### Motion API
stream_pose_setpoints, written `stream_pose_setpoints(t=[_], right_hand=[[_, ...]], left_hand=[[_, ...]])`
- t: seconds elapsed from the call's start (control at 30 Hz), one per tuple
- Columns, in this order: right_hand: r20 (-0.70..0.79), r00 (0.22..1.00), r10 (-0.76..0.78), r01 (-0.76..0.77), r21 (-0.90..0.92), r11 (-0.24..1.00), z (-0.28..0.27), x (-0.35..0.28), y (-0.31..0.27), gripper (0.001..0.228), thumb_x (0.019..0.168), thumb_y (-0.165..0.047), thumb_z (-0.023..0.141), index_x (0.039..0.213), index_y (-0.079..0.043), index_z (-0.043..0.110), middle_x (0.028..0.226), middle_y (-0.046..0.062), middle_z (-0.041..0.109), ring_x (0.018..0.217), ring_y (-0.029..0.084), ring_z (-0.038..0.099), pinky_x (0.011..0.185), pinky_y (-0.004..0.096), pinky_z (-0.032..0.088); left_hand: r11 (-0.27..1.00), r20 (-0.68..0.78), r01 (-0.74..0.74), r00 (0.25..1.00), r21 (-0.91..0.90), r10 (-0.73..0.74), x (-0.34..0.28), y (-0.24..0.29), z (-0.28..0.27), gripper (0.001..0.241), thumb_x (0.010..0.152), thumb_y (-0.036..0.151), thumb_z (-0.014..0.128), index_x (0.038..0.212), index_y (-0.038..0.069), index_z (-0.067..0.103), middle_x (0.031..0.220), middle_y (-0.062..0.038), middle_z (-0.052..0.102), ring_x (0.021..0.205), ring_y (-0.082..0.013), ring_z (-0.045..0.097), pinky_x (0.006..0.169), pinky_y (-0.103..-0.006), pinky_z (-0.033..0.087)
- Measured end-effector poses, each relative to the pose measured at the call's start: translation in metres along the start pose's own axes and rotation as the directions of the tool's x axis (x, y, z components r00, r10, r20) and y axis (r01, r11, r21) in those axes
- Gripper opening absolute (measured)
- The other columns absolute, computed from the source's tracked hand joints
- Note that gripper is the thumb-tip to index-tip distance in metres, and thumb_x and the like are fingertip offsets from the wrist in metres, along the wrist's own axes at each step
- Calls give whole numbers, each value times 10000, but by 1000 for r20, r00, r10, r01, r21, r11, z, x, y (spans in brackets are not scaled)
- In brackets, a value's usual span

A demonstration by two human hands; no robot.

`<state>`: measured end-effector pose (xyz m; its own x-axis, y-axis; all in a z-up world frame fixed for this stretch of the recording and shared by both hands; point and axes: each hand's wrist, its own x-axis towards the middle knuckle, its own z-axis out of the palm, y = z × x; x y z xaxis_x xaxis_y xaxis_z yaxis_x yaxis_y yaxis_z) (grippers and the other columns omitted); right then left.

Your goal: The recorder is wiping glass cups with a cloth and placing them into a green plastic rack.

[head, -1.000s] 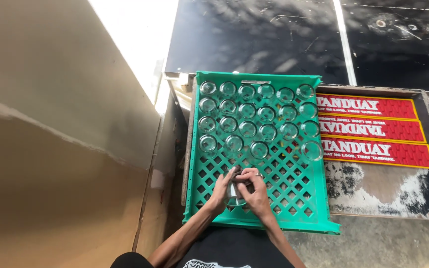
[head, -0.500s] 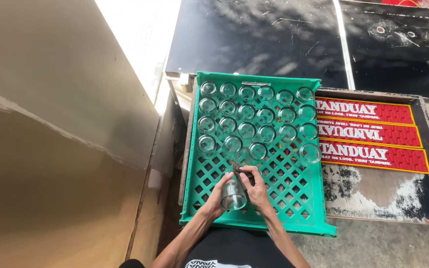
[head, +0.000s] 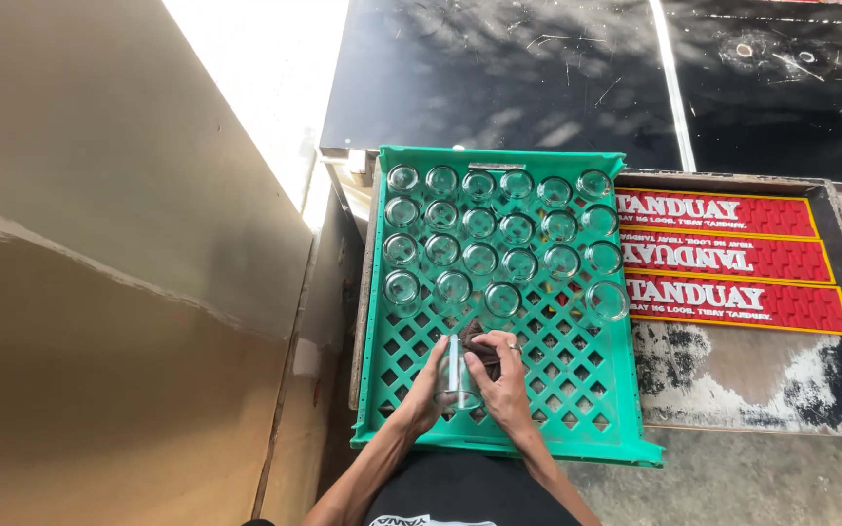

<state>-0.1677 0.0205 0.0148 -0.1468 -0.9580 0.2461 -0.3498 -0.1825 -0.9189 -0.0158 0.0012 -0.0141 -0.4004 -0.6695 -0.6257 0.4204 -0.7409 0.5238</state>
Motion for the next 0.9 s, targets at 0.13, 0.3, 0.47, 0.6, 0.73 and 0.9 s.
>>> stream_pose_setpoints(t=[0.13, 0.3, 0.47, 0.6, 0.73, 0.9], right_hand=[[0, 982, 188, -187, 133, 973, -3, 5, 15, 267, 951, -197, 711, 1169, -62, 635, 1149, 94, 620, 1011, 190, 661, 911, 326, 534], [25, 999, -46, 46, 9, 999, -3, 4, -24, 275, 913, -166, 750, 1131, -43, 634, 1152, 105, 575, 1025, 196, 644, 898, 334, 539], [25, 996, 91, -92, 77, 993, -1, -1, 14, 287, 928, -167, 744, 1159, -49, 620, 1104, 114, 606, 990, 217, 634, 870, 342, 532], [-26, 988, -149, 145, -108, 983, 0, -4, -16, 268, 935, -139, 739, 1157, -42, 622, 1139, 103, 583, 1030, 217, 622, 892, 346, 513], [-17, 1000, -5, 5, 53, 999, 2, -5, -4, 264, 908, -154, 749, 1117, -52, 625, 1119, 94, 568, 906, 207, 626, 799, 336, 528], [-13, 993, 118, -117, 72, 991, -4, -1, -1, 222, 945, -146, 722, 1131, -57, 642, 1101, 83, 592, 957, 180, 639, 849, 320, 536]], left_hand=[[993, 74, -106, 992, 43, 103, -17, 10, 11, 566, 958, 593, 517, 1207, 111, 679, 1050, -31, 717, 879, -141, 683, 759, -312, 538], [998, -5, -49, 999, -27, 49, -12, 6, 10, 627, 928, 616, 522, 1213, 72, 647, 907, -23, 690, 760, -120, 643, 617, -266, 531], [984, -34, -86, 995, 155, 92, -31, 15, 18, 475, 900, 483, 686, 1162, 104, 568, 877, 4, 644, 749, -132, 600, 572, -288, 447], [991, -25, -94, 995, 97, 96, -15, 3, 2, 536, 871, 499, 716, 1185, 74, 629, 873, 21, 633, 728, -91, 598, 552, -261, 440], [962, 2, -217, 976, 167, 219, -5, -6, -10, 589, 915, 473, 763, 1248, 1, 644, 937, -10, 652, 772, -80, 600, 608, -234, 474], [984, -166, -109, 977, 139, 132, -2, -5, -12, 552, 883, 393, 748, 1278, 67, 542, 984, -75, 690, 847, -145, 687, 677, -278, 535]])
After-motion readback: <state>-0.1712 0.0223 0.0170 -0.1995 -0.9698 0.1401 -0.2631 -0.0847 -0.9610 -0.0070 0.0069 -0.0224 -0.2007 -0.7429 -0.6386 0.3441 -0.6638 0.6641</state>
